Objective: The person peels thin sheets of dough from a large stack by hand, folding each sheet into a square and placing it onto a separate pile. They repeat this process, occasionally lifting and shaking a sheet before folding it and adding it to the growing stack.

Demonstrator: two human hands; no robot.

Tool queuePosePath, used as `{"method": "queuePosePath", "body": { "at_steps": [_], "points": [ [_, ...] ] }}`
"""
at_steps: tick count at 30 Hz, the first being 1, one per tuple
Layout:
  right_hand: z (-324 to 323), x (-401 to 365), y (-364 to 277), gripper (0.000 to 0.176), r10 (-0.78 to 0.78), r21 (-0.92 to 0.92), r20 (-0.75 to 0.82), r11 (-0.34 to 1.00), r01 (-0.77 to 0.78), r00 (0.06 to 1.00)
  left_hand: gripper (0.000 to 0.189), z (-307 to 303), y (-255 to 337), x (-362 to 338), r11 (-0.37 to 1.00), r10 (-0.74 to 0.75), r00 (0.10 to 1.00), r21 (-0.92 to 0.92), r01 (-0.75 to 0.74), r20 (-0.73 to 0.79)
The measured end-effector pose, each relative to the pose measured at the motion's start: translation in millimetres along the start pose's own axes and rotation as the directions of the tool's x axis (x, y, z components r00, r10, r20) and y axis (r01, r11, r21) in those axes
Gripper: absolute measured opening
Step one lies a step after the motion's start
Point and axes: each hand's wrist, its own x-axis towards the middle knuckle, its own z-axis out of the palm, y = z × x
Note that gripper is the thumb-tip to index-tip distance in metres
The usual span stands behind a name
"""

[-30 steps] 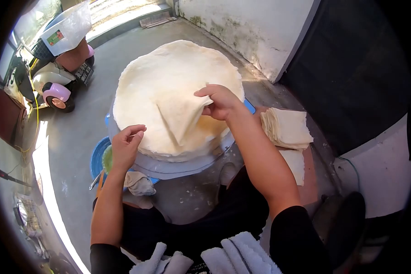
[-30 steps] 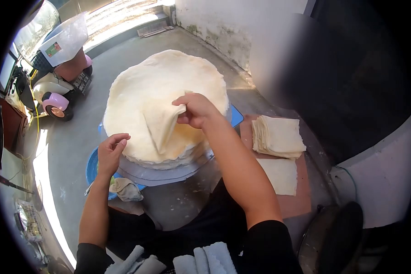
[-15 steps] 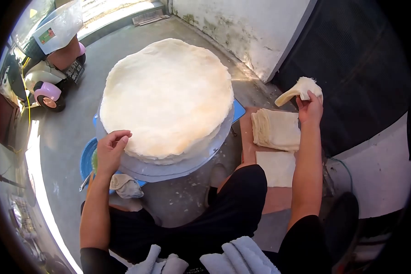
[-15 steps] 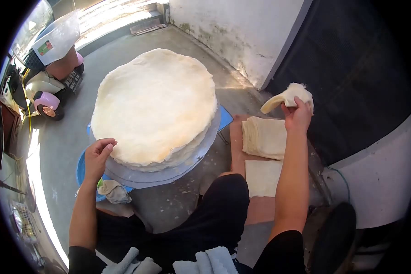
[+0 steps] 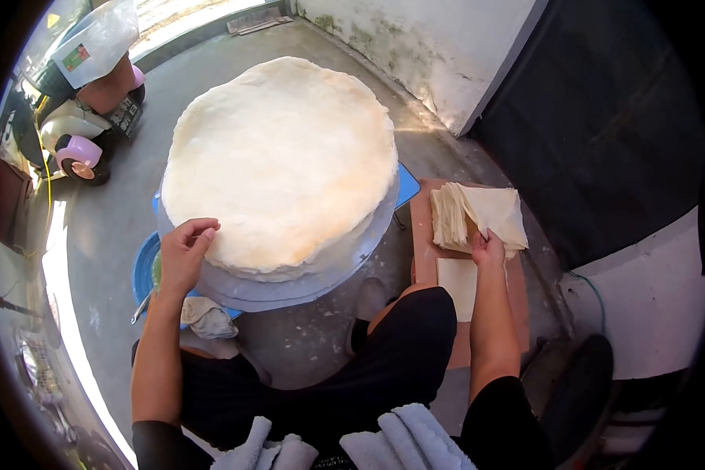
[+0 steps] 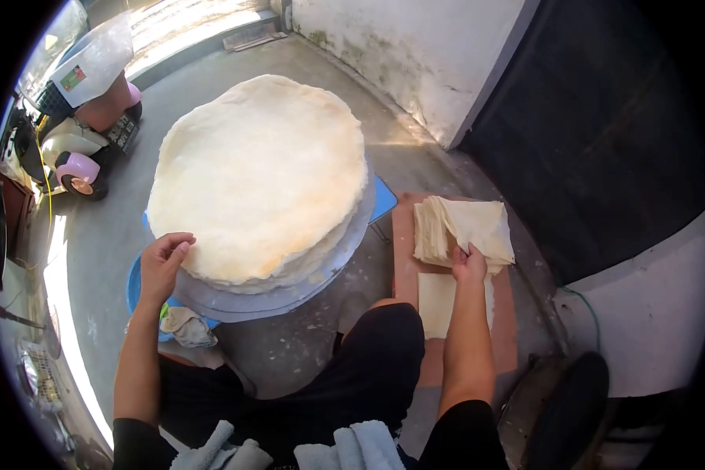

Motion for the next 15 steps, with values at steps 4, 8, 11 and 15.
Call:
{"method": "queuePosePath", "body": {
  "at_steps": [4, 8, 11, 15],
  "points": [
    [12, -8, 13, 0.019, 0.047, -0.091, -0.073, 0.994, -0.053, 0.996, 0.022, 2, 6, -1, 1.000, 0.013, 1.000, 0.018, -0.014, 0.026],
    [9, -17, 21, 0.020, -0.005, -0.196, -0.085, 0.980, -0.011, 0.996, 0.021, 1, 9, -4, 0.999, 0.011, 0.999, 0.049, -0.013, 0.051],
    [13, -62, 14, 0.018, -0.096, -0.451, -0.132, 0.892, 0.027, 0.987, 0.022, 0, 11, -9, 0.988, 0.072, 0.994, 0.132, -0.081, 0.077],
    [25, -109, 22, 0.008, -0.221, -0.590, -0.024, 0.791, 0.165, 0.975, 0.026, 6, 9, -13, 0.875, 0.363, 0.909, 0.260, -0.409, 0.206]
  ]
}}
